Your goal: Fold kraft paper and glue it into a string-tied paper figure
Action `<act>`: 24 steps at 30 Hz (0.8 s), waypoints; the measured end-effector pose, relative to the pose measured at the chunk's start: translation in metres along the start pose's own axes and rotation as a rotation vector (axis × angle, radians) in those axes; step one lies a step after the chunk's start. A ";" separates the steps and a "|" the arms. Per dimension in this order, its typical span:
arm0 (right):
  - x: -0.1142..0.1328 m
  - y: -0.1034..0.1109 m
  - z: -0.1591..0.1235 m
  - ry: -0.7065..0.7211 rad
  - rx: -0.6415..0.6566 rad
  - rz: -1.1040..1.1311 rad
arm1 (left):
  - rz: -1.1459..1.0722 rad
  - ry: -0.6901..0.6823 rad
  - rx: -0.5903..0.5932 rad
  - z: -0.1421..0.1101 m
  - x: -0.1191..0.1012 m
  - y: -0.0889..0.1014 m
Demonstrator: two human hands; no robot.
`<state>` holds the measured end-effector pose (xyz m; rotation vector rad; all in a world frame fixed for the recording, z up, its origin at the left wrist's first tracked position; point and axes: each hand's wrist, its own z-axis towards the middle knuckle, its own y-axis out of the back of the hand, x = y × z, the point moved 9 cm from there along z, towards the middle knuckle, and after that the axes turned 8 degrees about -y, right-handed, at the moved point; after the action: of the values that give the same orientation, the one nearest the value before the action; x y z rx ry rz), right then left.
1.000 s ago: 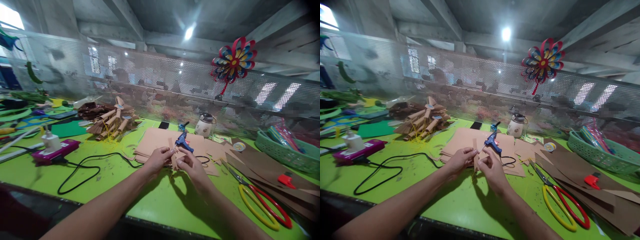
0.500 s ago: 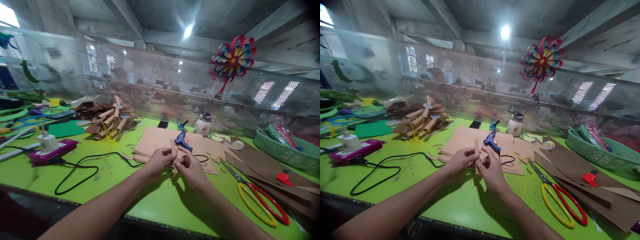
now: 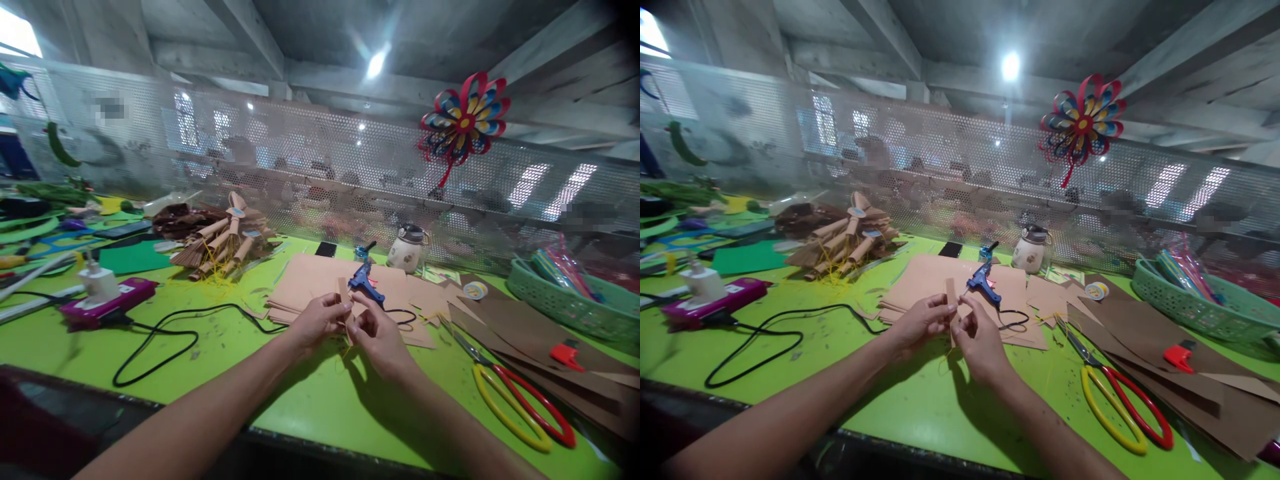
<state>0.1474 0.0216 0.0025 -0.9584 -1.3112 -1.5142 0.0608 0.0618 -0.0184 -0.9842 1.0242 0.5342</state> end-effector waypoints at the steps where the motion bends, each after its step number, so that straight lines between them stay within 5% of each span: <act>1: 0.000 0.000 0.000 0.000 0.002 -0.009 | 0.017 0.005 -0.011 0.000 0.000 0.002; 9: -0.001 -0.005 0.001 -0.002 0.029 0.004 | 0.074 -0.025 -0.119 0.005 -0.002 0.017; 24: 0.001 -0.002 0.001 0.010 0.032 0.019 | 0.017 -0.009 -0.058 0.003 0.002 0.007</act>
<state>0.1454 0.0230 0.0027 -0.9392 -1.3119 -1.4772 0.0570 0.0675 -0.0224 -1.0239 1.0151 0.5844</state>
